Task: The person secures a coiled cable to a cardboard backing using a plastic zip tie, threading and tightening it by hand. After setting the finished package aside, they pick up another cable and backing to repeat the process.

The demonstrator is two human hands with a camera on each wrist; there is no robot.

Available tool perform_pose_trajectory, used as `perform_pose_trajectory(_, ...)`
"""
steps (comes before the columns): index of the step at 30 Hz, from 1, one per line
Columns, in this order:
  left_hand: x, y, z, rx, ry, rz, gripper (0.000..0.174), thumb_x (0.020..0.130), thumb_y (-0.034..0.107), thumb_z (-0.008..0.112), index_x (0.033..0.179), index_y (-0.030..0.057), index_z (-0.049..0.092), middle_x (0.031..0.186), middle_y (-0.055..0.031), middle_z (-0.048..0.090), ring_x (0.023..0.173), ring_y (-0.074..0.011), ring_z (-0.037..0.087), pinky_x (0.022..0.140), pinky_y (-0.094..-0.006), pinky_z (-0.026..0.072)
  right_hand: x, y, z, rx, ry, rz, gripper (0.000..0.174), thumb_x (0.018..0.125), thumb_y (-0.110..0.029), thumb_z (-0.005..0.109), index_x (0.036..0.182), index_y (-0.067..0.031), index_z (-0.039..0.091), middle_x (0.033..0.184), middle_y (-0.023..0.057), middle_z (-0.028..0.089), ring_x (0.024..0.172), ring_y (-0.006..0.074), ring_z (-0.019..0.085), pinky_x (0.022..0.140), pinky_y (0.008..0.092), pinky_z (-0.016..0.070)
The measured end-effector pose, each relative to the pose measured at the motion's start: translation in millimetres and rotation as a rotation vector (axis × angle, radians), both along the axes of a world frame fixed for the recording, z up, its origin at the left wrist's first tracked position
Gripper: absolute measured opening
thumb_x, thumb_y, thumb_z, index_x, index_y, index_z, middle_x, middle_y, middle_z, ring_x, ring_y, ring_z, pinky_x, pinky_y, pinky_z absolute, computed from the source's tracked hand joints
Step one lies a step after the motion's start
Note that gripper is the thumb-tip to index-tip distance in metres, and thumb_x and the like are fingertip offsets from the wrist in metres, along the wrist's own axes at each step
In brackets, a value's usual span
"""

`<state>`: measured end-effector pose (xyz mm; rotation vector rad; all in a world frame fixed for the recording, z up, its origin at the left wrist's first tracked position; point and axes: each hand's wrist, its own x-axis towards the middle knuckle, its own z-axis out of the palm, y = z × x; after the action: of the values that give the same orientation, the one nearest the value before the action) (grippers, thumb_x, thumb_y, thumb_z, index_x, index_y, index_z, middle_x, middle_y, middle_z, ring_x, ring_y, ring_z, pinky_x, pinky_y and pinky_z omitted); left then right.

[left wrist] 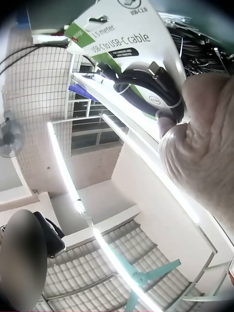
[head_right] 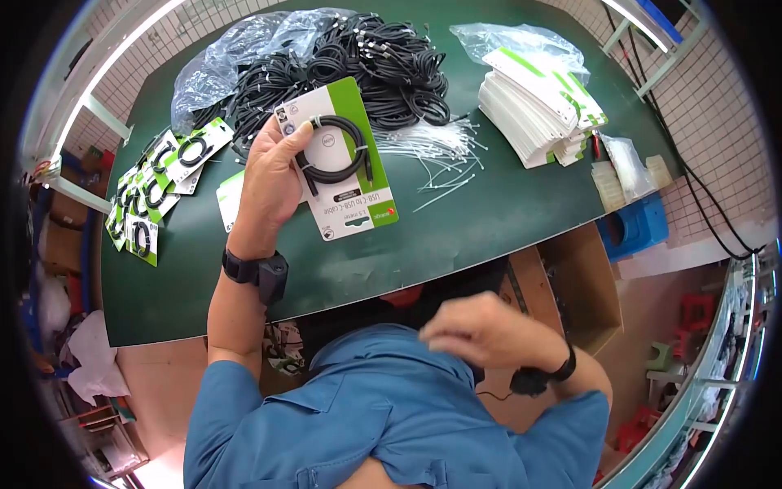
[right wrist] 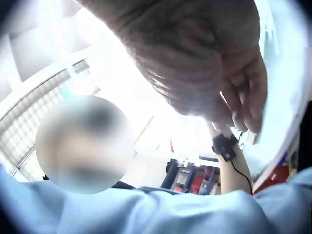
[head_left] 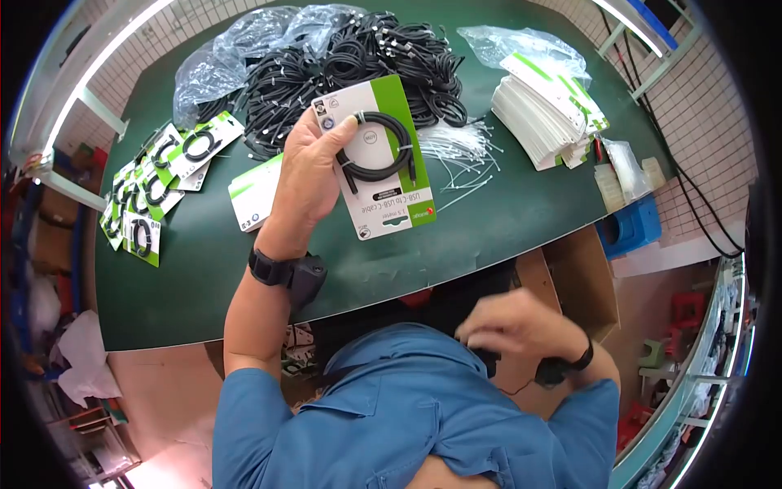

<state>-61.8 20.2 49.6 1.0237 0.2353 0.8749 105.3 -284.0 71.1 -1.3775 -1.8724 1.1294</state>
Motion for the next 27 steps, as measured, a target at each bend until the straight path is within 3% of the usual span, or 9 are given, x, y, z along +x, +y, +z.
perform_pose_trajectory(2, 0, 0, 0, -0.013, 0.021, 0.033, 0.03, 0.103, 0.007, 0.062, 0.131, -0.0027, 0.056, 0.121, -0.014, 0.071, 0.103, -0.0186, 0.072, 0.096, -0.0342, 0.059, 8, 34, 13, 0.312, -0.096, -0.224, 0.018, 0.091, -0.005, 0.071, 0.109, -0.0006, 0.071, 0.11, 0.0135, 0.071, 0.079, 0.0201, 0.069, 0.073, 0.0314, 0.0561)
perform_pose_trajectory(4, 1, 4, 4, -0.027, 0.035, 0.056, 0.03, 0.103, 0.008, 0.062, 0.131, -0.0029, 0.056, 0.121, -0.0142, 0.071, 0.103, -0.0188, 0.072, 0.096, -0.0343, 0.0589, 17, 72, 22, 0.32, -0.075, -0.528, 0.027, 0.094, -0.004, 0.069, 0.12, 0.0005, 0.069, 0.115, 0.0103, 0.072, 0.083, 0.0114, 0.066, 0.073, 0.0271, 0.0544)
perform_pose_trajectory(6, -2, 5, 4, -0.02, 0.055, 0.086, 0.03, 0.103, 0.008, 0.062, 0.131, -0.0032, 0.055, 0.122, -0.0145, 0.071, 0.105, -0.0193, 0.071, 0.097, -0.0348, 0.0584, 25, 125, 8, 0.359, 0.137, -0.639, 0.038, 0.096, -0.007, 0.069, 0.133, 0.0026, 0.062, 0.118, 0.0087, 0.072, 0.09, 0.0092, 0.066, 0.075, 0.0246, 0.0544)
perform_pose_trajectory(9, -2, 11, -7, -0.041, 0.076, 0.128, 0.03, 0.103, 0.008, 0.062, 0.13, -0.0035, 0.055, 0.123, -0.0149, 0.07, 0.107, -0.0196, 0.071, 0.097, -0.0352, 0.0579, 32, 185, -5, 0.265, 0.187, -0.515, 0.046, 0.1, -0.01, 0.067, 0.141, 0.0052, 0.055, 0.118, 0.0094, 0.072, 0.095, 0.0109, 0.067, 0.079, 0.0248, 0.0556)
perform_pose_trajectory(14, 2, 18, -15, -0.06, 0.124, 0.151, 0.03, 0.103, 0.008, 0.062, 0.129, -0.0034, 0.054, 0.124, -0.0152, 0.069, 0.11, -0.02, 0.069, 0.099, -0.036, 0.0569, 28, 238, -30, 0.008, 0.438, -0.309, 0.041, 0.101, -0.016, 0.068, 0.136, 0.0055, 0.059, 0.117, 0.009, 0.072, 0.101, 0.0115, 0.067, 0.081, 0.0247, 0.0561)
perform_pose_trajectory(17, -1, 15, -19, -0.083, 0.167, 0.141, 0.03, 0.103, 0.009, 0.062, 0.129, -0.0033, 0.054, 0.125, -0.0153, 0.069, 0.11, -0.0201, 0.069, 0.099, -0.0363, 0.0568, 29, 245, -43, 0.019, 0.511, -0.266, 0.038, 0.101, -0.022, 0.071, 0.126, 0.0054, 0.065, 0.1, 0.0067, 0.074, 0.086, 0.0087, 0.068, 0.077, 0.0256, 0.0566)
perform_pose_trajectory(21, 1, 21, -22, -0.112, 0.156, 0.12, 0.03, 0.103, 0.009, 0.062, 0.13, -0.0032, 0.054, 0.124, -0.0154, 0.069, 0.11, -0.0205, 0.069, 0.099, -0.0366, 0.057, 34, 244, -48, -0.036, 0.688, -0.282, 0.035, 0.101, -0.022, 0.071, 0.125, 0.0032, 0.066, 0.11, 0.0066, 0.072, 0.097, 0.01, 0.067, 0.086, 0.0259, 0.0546)
perform_pose_trajectory(27, 3, 21, -29, -0.179, 0.151, 0.09, 0.031, 0.104, 0.01, 0.063, 0.13, -0.0037, 0.054, 0.122, -0.0158, 0.07, 0.109, -0.0211, 0.07, 0.099, -0.0371, 0.0574, 39, 245, -60, -0.029, 0.755, -0.27, 0.029, 0.101, -0.021, 0.072, 0.118, 0.0015, 0.067, 0.104, 0.0043, 0.072, 0.093, 0.0091, 0.066, 0.085, 0.0264, 0.0545)
